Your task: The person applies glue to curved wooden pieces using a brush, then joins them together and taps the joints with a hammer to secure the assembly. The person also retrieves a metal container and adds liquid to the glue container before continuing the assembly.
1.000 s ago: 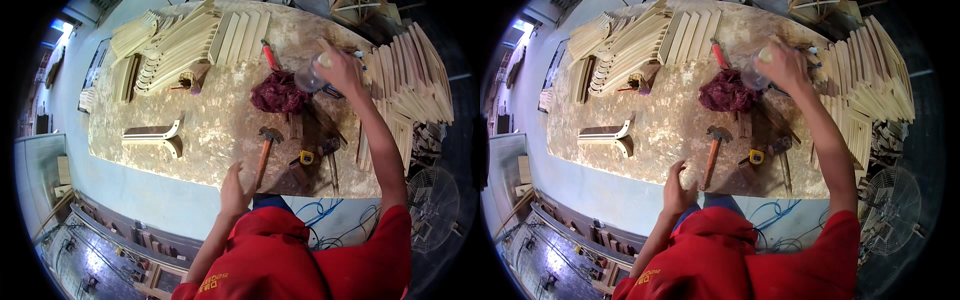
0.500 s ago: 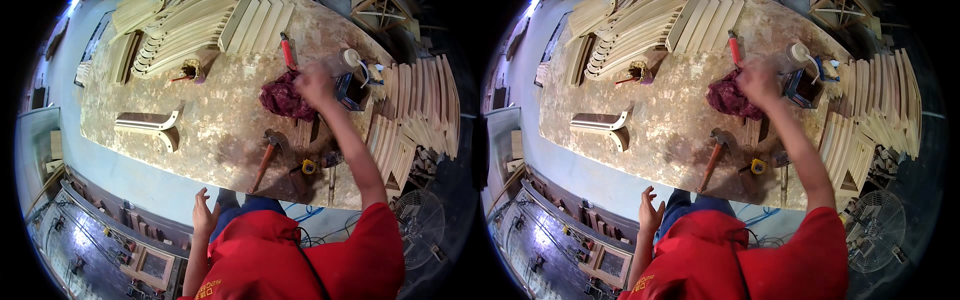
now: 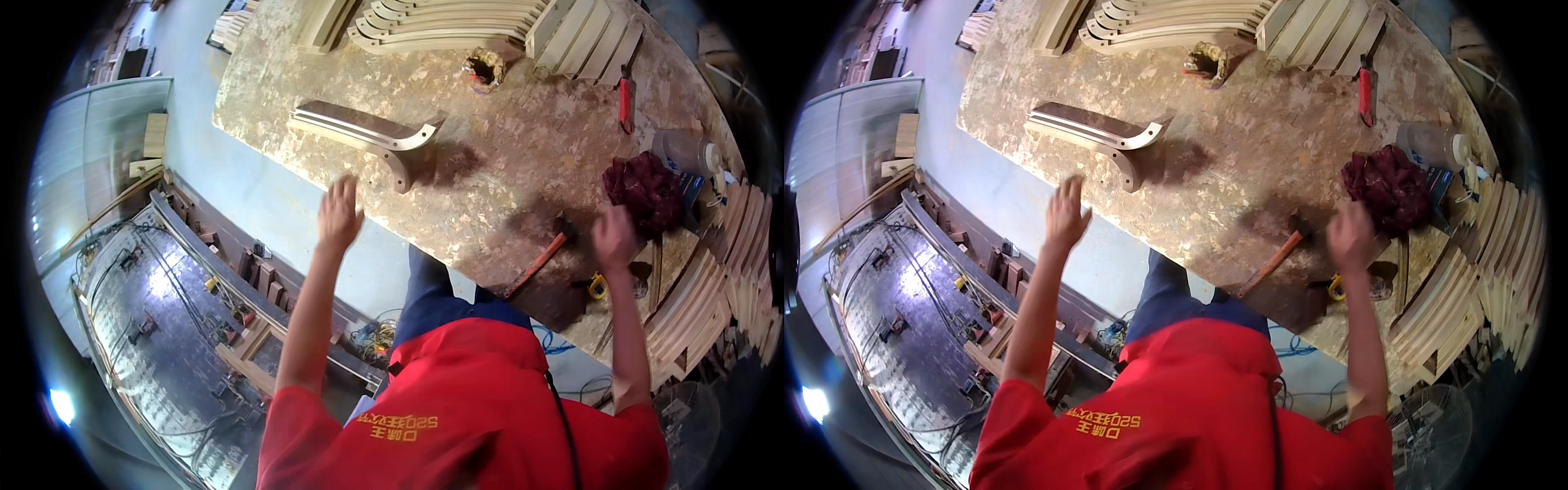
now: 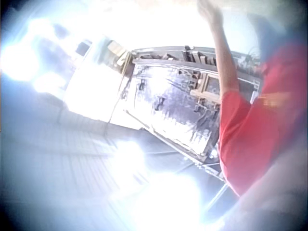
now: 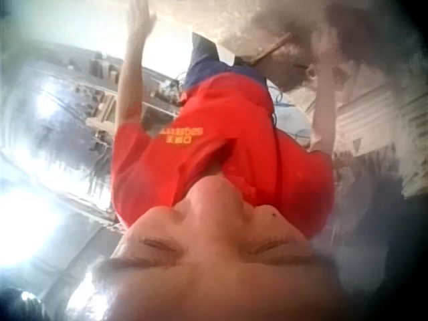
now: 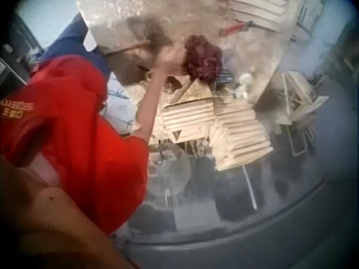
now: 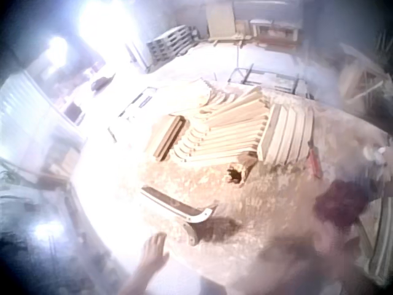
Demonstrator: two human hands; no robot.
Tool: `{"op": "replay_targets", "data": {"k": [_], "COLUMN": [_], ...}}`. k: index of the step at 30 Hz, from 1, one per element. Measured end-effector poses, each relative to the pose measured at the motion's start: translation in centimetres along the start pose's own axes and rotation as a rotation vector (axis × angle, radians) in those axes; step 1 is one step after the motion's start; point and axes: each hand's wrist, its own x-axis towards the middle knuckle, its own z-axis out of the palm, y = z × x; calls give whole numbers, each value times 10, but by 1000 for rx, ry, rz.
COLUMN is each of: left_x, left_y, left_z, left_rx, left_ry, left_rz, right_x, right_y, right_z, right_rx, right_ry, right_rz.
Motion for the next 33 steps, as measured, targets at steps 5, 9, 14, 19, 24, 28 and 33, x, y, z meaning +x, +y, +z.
{"op": "replay_targets", "data": {"k": [5,9,14,19,24,28,33], "left_x": [130,178,159,131,128,122,113], "left_y": [-29,-66,-25,64,69,63,58], "left_z": [-7,27,63,65,63,55,43], "left_rx": [92,79,247,-186,-249,-170,-17], "left_ry": [140,-104,-20,-71,44,-3,-123], "left_rz": [398,576,823,855,828,758,671], "right_x": [-99,-120,-116,-80,-74,-108,-49], "right_y": [-117,-99,-98,-166,-195,-140,42], "right_z": [66,73,74,58,41,41,0], "right_rx": [228,-55,-166,416,538,635,501], "right_ry": [-264,-380,-303,-19,-5,125,555], "right_rz": [137,427,553,594,617,672,804]}}
